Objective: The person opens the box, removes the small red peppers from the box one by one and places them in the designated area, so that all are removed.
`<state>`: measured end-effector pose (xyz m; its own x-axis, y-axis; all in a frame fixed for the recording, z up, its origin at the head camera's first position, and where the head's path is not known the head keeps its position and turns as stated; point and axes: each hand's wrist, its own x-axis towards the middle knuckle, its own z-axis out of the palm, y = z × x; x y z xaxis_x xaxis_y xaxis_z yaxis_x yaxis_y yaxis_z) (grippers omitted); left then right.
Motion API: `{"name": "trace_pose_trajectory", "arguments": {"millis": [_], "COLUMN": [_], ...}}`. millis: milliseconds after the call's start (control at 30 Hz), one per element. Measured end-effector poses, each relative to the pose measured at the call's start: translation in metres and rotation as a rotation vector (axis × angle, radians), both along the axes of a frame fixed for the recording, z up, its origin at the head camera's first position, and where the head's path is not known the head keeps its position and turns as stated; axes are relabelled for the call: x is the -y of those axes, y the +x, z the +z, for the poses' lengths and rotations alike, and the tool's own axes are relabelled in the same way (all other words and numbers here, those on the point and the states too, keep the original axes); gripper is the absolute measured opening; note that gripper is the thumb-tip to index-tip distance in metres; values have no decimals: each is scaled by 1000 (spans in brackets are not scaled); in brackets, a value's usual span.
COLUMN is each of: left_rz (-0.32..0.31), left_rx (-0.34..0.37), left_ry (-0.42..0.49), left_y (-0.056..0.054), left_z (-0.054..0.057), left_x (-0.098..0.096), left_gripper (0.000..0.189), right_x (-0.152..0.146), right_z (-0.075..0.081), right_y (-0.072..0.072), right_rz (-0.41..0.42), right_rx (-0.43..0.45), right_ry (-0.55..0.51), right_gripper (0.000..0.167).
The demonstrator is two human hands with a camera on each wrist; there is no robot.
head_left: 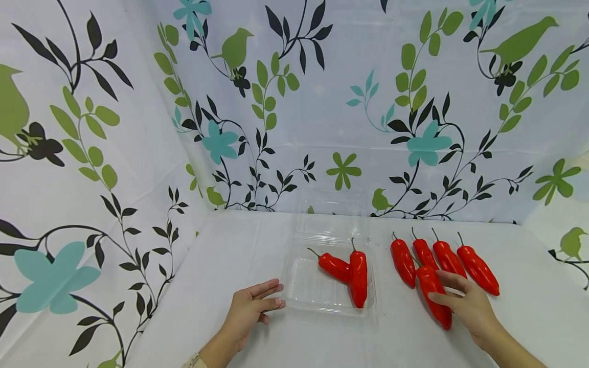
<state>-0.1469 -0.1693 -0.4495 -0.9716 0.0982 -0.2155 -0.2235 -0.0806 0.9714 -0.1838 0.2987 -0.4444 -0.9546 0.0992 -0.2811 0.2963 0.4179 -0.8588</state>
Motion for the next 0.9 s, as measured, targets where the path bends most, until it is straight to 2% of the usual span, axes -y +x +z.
{"name": "trace_pose_trajectory", "arguments": {"millis": [400,900], "left_rz": [1,-14], "left_rx": [7,-4], "left_ry": [-2,-1], "left_y": [0,0], "left_z": [1,1], "left_x": [0,1], "left_gripper": [59,59], "right_x": [1,2], "right_z": [-5,-6], "right_y": [1,4], "right_rz": [28,27], "right_rx": [-48,-56], "right_ry": [211,259], "right_gripper": [80,82]}}
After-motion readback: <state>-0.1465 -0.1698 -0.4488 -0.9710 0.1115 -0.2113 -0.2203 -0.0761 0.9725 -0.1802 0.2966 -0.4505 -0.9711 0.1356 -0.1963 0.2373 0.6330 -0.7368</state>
